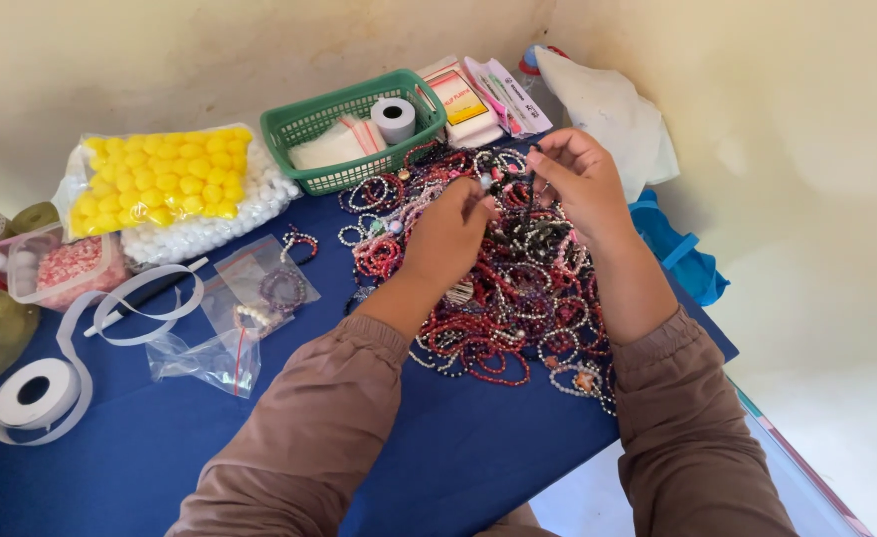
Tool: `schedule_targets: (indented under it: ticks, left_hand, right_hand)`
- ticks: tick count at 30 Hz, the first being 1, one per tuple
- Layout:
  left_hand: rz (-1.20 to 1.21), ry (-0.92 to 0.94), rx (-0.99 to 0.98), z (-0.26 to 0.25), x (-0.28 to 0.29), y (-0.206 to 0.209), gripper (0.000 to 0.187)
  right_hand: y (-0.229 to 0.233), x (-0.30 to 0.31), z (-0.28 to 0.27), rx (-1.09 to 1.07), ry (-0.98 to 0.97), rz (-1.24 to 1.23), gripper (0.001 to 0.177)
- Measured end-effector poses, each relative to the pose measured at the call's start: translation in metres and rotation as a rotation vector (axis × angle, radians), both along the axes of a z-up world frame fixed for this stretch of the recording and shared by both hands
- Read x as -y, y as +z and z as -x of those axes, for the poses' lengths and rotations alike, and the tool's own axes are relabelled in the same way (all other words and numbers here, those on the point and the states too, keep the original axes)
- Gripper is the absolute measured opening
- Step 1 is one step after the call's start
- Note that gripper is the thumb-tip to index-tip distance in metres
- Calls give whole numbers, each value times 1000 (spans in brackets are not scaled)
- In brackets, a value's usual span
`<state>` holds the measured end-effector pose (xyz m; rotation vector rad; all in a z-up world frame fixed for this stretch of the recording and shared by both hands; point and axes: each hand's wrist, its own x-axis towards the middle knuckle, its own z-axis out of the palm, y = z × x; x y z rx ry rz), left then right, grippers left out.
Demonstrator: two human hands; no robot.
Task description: The person picks up beaded bracelets from a large pile on a table, places them into small plastic bags one by one, and presses the seals of the bags closed.
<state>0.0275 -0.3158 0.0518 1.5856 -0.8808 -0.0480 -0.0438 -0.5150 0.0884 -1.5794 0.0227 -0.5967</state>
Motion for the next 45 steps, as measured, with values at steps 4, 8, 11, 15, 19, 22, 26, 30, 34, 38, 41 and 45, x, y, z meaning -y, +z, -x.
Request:
schedule_targets:
  ticks: [4,8,11,15,19,22,26,30,34,38,41,45]
  left_hand:
    - [110,-110,-222,-14,7,-5,15]
    - [207,-147,-530,-14,-6,13,17]
    - [274,-173,-611,-18,-12,19,18]
    - [370,-237,-643,-16,-23,31,18]
    - [407,-256,-661,-16,-37,38,19]
    - [377,-210,-586,-20,-46,32,21]
    - [448,-190,-605,-28,-57,21,20]
    - [350,-132,-756,-16,-77,39,18]
    - [364,-138,-711,-18,-95,24,19]
    - [322,-98,-746,-15,-130,15,18]
    - [311,-57,-761,-14,-162,6,18]
    - [298,53,-785,-1,-208,10,28]
  right_hand:
    - [-13,4,-7,-7,46,58,10]
    - [-5,-11,-5,-87,65,110,13]
    - [-3,-19,-7,-120,96,159,18]
    - [10,-41,-5,-232,143,275,25]
    - [-4,-39,-15,-210,310,325,20]
    - [3,-49,-15,-275,278,380,16]
    - [22,-63,-9,-309,252,70,15]
    - [36,-71,-1,-276,169,159,19]
    - [40,-85,0,-292,178,207,21]
    - [33,-105,-4,-330,236,254,21]
    - [28,-126,-9,-330,283,263,20]
    - [20,-157,-15,-423,328,239,20]
